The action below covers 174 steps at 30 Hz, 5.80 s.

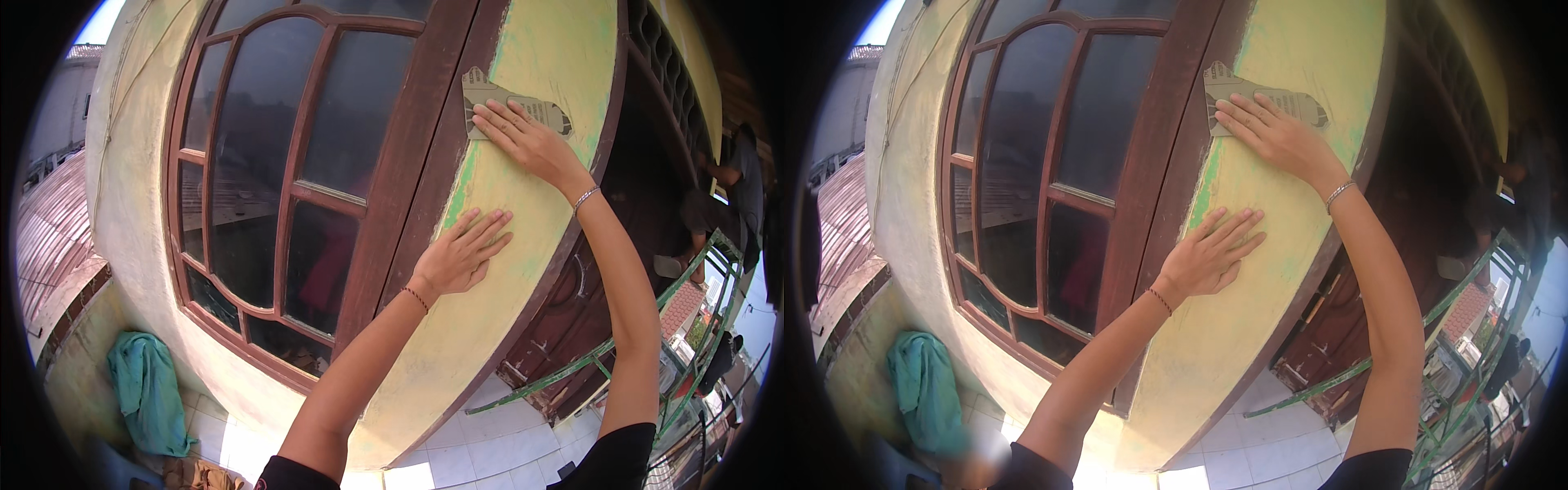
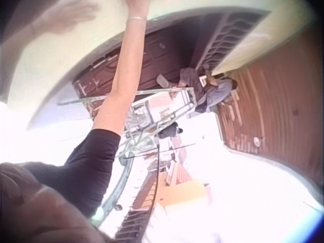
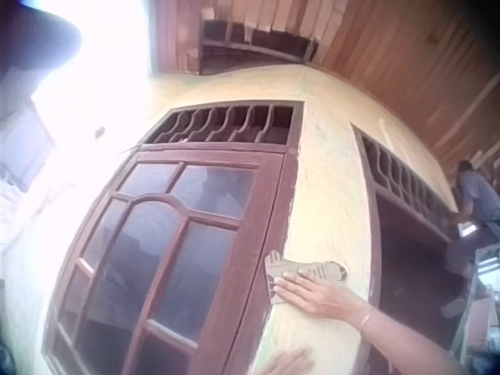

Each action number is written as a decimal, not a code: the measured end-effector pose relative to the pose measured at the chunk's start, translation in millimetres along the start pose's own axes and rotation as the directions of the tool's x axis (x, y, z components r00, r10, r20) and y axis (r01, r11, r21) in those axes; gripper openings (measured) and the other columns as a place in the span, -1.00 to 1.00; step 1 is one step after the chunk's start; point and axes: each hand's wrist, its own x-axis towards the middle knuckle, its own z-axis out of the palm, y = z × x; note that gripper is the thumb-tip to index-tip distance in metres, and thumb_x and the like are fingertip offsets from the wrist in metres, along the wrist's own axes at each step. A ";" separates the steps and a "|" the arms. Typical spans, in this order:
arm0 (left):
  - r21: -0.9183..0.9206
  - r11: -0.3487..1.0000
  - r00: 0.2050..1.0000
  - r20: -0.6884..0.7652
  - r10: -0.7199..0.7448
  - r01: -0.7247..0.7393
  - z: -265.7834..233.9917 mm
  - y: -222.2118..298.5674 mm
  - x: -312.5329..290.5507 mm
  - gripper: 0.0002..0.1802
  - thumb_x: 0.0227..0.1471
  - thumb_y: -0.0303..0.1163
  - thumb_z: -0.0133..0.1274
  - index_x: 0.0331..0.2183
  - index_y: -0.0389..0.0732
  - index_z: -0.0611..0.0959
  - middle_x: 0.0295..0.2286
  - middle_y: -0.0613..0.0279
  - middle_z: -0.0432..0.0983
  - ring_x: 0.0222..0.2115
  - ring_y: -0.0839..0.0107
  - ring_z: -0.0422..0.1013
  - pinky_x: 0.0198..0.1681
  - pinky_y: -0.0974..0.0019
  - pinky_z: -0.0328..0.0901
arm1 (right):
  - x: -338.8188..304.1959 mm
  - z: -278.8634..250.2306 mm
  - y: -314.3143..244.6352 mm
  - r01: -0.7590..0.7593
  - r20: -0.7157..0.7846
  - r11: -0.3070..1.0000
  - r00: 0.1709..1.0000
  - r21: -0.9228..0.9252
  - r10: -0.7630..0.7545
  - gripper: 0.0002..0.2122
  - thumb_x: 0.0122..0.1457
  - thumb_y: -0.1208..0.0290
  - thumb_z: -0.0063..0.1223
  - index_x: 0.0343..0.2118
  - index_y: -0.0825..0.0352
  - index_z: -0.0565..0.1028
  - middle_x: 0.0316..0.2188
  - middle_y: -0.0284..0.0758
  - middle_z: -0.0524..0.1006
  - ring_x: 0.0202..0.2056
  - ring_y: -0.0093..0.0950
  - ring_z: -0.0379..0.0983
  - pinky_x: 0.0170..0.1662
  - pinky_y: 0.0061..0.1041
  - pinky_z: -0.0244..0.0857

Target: The person sands a yellow-painted wall section next to a window using a sanding block. They move the block in repeated strokes along the wall surface while another person works on a ladder nearby.

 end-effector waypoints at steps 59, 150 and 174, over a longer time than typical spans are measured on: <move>0.020 1.000 0.992 0.121 -0.017 0.015 -6.2 -2.9 -0.9 -0.39 0.29 -0.10 -0.23 0.32 0.04 0.33 0.37 0.27 0.11 0.40 0.39 -0.01 0.50 0.06 -0.21 | 70.8 -8.0 -67.1 -0.704 -0.012 0.709 0.710 0.036 0.705 -0.46 0.23 0.63 0.02 0.31 0.45 0.27 0.35 -0.11 0.27 0.31 -0.13 0.28 0.27 -0.25 0.36; -0.007 0.898 0.892 -0.117 -0.437 0.439 36.0 66.0 11.6 -0.26 0.14 -0.26 -0.12 0.34 -0.24 0.31 0.38 0.07 0.09 0.41 0.19 -0.02 0.47 -0.02 -0.25 | -172.3 -9.7 -200.6 -0.656 0.136 0.577 0.709 0.486 0.692 -0.33 0.12 0.86 -0.15 0.33 0.22 0.33 0.38 -0.24 0.26 0.39 -0.09 0.10 0.43 -0.09 0.09; -0.299 0.911 0.931 -0.139 -0.337 0.284 35.1 104.9 -117.1 -0.20 0.06 -0.29 0.00 0.35 -0.11 0.29 0.38 0.04 0.09 0.41 0.04 -0.02 0.45 -0.23 -0.25 | -154.4 -18.6 -267.7 -0.658 0.131 0.430 0.626 0.618 0.769 -0.46 0.23 0.62 -0.01 0.31 0.19 0.37 0.37 -0.35 0.29 0.38 -0.17 0.17 0.39 -0.06 0.15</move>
